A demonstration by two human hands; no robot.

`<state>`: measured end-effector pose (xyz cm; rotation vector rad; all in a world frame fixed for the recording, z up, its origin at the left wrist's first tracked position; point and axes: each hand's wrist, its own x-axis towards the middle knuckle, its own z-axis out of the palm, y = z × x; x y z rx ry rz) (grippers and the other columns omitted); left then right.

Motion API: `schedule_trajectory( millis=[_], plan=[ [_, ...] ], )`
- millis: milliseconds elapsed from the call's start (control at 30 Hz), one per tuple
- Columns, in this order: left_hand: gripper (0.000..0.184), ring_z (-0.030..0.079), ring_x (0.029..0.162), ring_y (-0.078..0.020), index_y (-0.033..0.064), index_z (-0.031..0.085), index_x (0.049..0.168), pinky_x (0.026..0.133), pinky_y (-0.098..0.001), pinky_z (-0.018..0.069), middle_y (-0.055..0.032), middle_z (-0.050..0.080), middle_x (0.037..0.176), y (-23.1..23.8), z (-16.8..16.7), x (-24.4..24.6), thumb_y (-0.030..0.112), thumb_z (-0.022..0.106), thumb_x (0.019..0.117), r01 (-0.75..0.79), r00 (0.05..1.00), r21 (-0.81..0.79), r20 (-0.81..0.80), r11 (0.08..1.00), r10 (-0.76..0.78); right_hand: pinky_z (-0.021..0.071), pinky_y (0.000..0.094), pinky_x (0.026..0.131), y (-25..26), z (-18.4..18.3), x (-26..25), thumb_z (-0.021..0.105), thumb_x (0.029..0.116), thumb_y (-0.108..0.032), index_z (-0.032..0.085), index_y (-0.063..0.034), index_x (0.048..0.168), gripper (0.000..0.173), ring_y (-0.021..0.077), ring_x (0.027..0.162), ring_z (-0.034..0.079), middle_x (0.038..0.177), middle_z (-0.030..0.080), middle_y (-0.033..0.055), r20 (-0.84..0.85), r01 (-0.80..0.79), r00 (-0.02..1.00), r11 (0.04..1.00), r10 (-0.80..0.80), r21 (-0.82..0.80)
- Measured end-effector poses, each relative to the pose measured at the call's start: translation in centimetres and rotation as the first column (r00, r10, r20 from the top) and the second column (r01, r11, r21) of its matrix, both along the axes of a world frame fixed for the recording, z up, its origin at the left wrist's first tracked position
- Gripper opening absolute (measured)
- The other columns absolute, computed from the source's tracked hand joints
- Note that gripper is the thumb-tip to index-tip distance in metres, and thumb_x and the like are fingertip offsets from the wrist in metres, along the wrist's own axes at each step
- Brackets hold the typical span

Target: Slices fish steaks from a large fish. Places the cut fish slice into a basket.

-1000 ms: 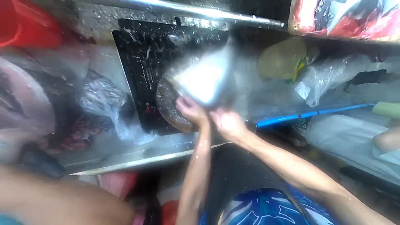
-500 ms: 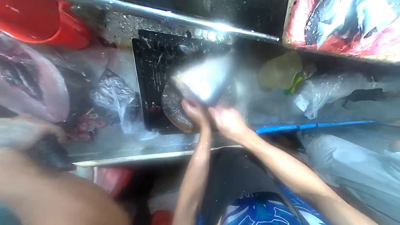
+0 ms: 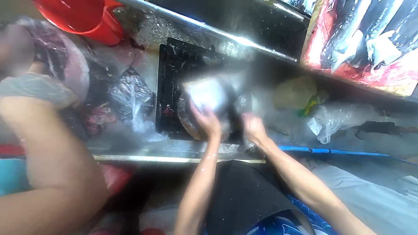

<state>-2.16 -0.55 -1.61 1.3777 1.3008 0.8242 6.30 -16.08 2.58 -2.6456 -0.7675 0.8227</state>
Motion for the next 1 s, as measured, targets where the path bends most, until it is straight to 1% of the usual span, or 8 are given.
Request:
schedule_trajectory(
  millis=[167, 300, 367, 467, 567, 667, 767, 1000],
  plan=[
    [0.061, 0.032, 0.153, -0.0146, 0.0012, 0.026, 0.161, 0.127, -0.0321, 0.0268, -0.0134, 0.033, 0.165, 2.5, 0.4, -5.4, 0.033, 0.040, 0.1108, 0.075, 0.993, 0.040, -0.096, 0.996, -0.071, 0.0571, 0.0559, 0.063, 1.7, 1.6, -2.1, 0.012, 0.1064, -0.064, 0.068, -0.0119, 0.104, 0.076, 0.0303, 0.073, 0.071, 0.078, 0.069, 0.0112, -0.119, -0.001, 0.993, 0.999, 0.007, 0.044],
    [0.046, 0.054, 0.131, -0.0170, 0.0022, 0.057, 0.140, 0.112, -0.0326, 0.0446, -0.0129, 0.057, 0.140, 2.1, 0.2, -7.8, 0.033, 0.055, 0.1055, 0.067, 0.976, 0.032, -0.212, 0.997, -0.059, 0.0535, 0.0475, 0.051, 1.0, 4.6, -2.8, 0.035, 0.1064, -0.062, 0.068, -0.0144, 0.106, 0.058, 0.0218, 0.056, 0.064, 0.068, 0.063, 0.0058, -0.168, 0.044, 0.986, 0.985, -0.016, 0.165],
    [0.042, 0.057, 0.124, -0.0176, 0.0025, 0.062, 0.133, 0.107, -0.0329, 0.0471, -0.0124, 0.060, 0.132, 1.9, 0.2, -8.2, 0.031, 0.058, 0.1023, 0.077, 0.972, 0.003, -0.221, 0.997, -0.075, 0.0522, 0.0428, 0.048, 1.2, 5.0, -4.6, 0.042, 0.1077, -0.053, 0.066, -0.0146, 0.101, 0.046, 0.0173, 0.053, 0.060, 0.063, 0.059, 0.0016, -0.202, 0.019, 0.979, 0.969, 0.032, 0.247],
    [0.039, 0.057, 0.121, -0.0181, 0.0004, 0.062, 0.131, 0.106, -0.0328, 0.0476, -0.0133, 0.059, 0.128, 2.4, 0.3, -8.3, 0.029, 0.053, 0.1057, 0.065, 0.982, -0.034, -0.178, 0.997, -0.070, 0.0540, 0.0446, 0.052, 3.0, 4.6, -8.2, 0.043, 0.1064, -0.056, 0.066, -0.0144, 0.098, 0.049, 0.0184, 0.056, 0.063, 0.063, 0.060, 0.0013, -0.251, -0.025, 0.964, 0.968, 0.089, 0.249],
    [0.038, 0.053, 0.130, -0.0198, -0.0028, 0.059, 0.136, 0.114, -0.0328, 0.0403, -0.0161, 0.058, 0.135, 2.3, 0.1, -8.6, 0.020, 0.045, 0.1088, 0.098, 0.972, -0.018, -0.211, 0.995, -0.100, 0.0552, 0.0468, 0.053, 4.6, 3.2, -10.4, 0.043, 0.1058, -0.058, 0.066, -0.0135, 0.102, 0.050, 0.0212, 0.058, 0.065, 0.064, 0.061, 0.0029, -0.209, -0.064, 0.972, 0.974, 0.110, 0.217],
    [0.044, 0.047, 0.135, -0.0198, 0.0003, 0.056, 0.140, 0.118, -0.0329, 0.0343, -0.0145, 0.053, 0.141, 1.6, -0.5, -8.4, 0.027, 0.037, 0.1106, 0.090, 0.979, 0.039, -0.185, 0.995, -0.081, 0.0547, 0.0489, 0.055, 5.6, 1.6, -10.9, 0.039, 0.1059, -0.061, 0.066, -0.0133, 0.099, 0.055, 0.0228, 0.060, 0.065, 0.064, 0.061, 0.0041, -0.231, -0.024, 0.970, 0.980, 0.071, 0.199],
    [0.051, 0.037, 0.147, -0.0265, -0.0053, 0.040, 0.153, 0.125, -0.0355, 0.0267, -0.0225, 0.040, 0.156, 1.5, -2.3, -7.5, 0.024, 0.031, 0.1111, 0.119, 0.987, 0.228, -0.134, 0.966, -0.090, 0.0542, 0.0499, 0.059, 5.4, -0.7, -11.7, 0.030, 0.1079, -0.059, 0.063, -0.0126, 0.095, 0.059, 0.0230, 0.064, 0.065, 0.066, 0.060, 0.0039, -0.254, 0.024, 0.966, 0.970, 0.040, 0.242],
    [0.055, 0.027, 0.154, -0.0323, -0.0157, 0.029, 0.154, 0.129, -0.0392, 0.0196, -0.0311, 0.027, 0.163, 1.4, -5.9, -6.9, 0.019, 0.026, 0.1114, 0.118, 0.991, 0.402, 0.017, 0.908, -0.136, 0.0529, 0.0470, 0.055, 5.1, -3.3, -12.8, 0.024, 0.1102, -0.050, 0.062, -0.0116, 0.091, 0.058, 0.0215, 0.060, 0.064, 0.064, 0.059, 0.0031, -0.180, 0.057, 0.984, 0.926, 0.012, 0.373]
  ],
)
